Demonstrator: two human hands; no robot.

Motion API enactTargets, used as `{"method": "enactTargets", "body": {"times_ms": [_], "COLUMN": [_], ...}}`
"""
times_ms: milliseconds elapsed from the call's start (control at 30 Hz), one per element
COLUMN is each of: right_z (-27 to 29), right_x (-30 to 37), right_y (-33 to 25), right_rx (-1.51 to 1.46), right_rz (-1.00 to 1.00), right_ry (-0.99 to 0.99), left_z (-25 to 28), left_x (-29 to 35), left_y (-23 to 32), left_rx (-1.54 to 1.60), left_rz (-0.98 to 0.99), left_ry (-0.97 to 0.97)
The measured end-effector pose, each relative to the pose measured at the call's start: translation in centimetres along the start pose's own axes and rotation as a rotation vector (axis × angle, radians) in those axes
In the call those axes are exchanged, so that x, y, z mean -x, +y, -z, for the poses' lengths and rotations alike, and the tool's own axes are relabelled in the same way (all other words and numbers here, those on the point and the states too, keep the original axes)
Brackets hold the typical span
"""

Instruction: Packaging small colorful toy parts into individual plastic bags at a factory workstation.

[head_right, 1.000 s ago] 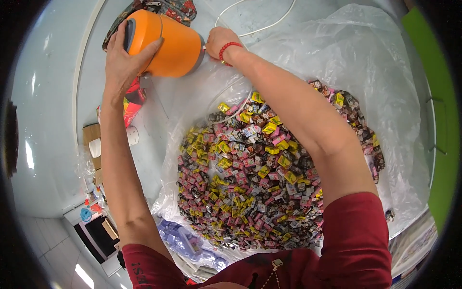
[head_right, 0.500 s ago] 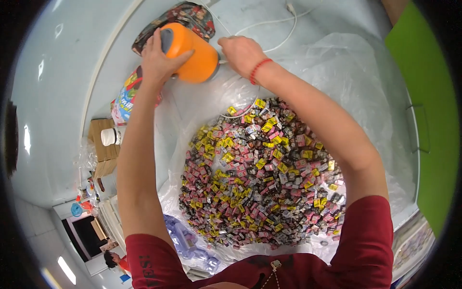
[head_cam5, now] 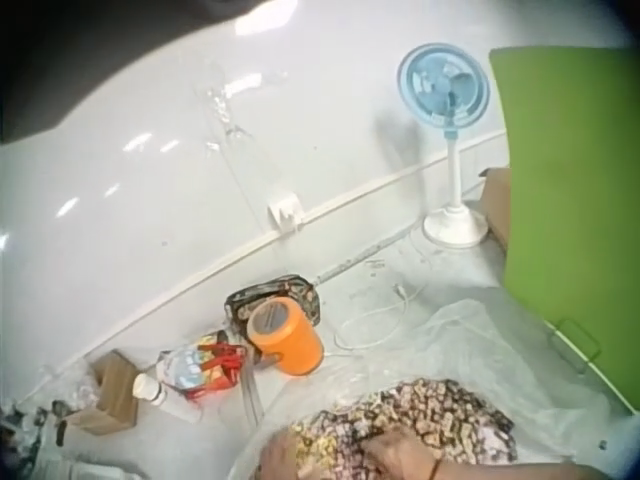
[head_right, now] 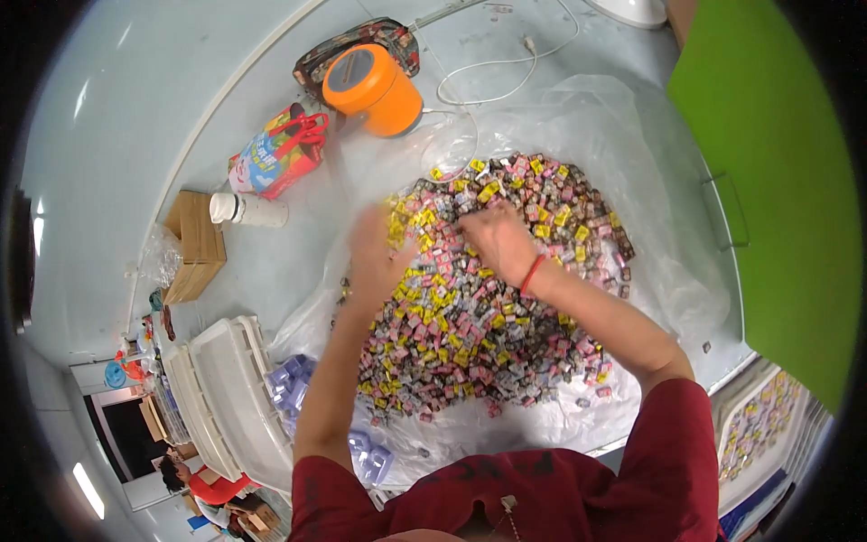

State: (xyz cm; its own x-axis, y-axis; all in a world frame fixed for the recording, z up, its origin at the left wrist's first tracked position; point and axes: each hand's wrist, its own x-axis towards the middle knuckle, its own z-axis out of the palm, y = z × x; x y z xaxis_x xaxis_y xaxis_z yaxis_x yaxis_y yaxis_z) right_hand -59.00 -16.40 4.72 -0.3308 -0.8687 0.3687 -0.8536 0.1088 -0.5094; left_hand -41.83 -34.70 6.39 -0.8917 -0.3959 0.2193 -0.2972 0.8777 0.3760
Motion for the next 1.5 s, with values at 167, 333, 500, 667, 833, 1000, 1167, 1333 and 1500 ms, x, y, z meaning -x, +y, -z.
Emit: {"method": "enactTargets", "body": {"times_ms": [167,333,500,667,833,1000,1167,1333,1500], "right_z": [-1.1,-0.5,-2.5,-7.7,-9.5,-8.6,-7.4,-6.2,-6.6], "right_x": [7.5,15.6,21.0,23.8,25.8,25.7,27.5,31.5,34.7], "right_y": [-10.4,-17.1,-20.0,-18.5,-17.5,-18.0,-16.8,-15.6,-16.1], "right_rx": [-0.097,-0.249,-0.186,-0.043,0.078,0.061,0.169,0.252,0.253], "right_rz": [0.111,0.125,-0.043,0.076,0.167,0.163,0.081,-0.064,-0.020], "right_ry": [-0.169,-0.218,-0.263,-0.193,-0.149,-0.063,0.055,0.105,0.122], "left_z": [2.1,2.2,-0.1,-4.7,-4.6,-4.8,-5.9,-7.6,-8.1], "left_x": [11.1,21.5,28.2,32.4,32.3,35.2,38.6,40.6,43.1], "left_y": [8.3,11.6,13.0,11.0,10.1,10.2,10.9,11.9,12.7], "left_rx": [0.100,0.332,0.404,0.423,0.403,0.442,0.436,0.299,0.221], "left_rz": [-0.043,0.020,0.070,0.105,-0.069,-0.052,-0.074,-0.079,-0.071], "left_ry": [-0.073,-0.145,-0.160,-0.058,-0.032,0.012,0.043,0.048,0.132]}}
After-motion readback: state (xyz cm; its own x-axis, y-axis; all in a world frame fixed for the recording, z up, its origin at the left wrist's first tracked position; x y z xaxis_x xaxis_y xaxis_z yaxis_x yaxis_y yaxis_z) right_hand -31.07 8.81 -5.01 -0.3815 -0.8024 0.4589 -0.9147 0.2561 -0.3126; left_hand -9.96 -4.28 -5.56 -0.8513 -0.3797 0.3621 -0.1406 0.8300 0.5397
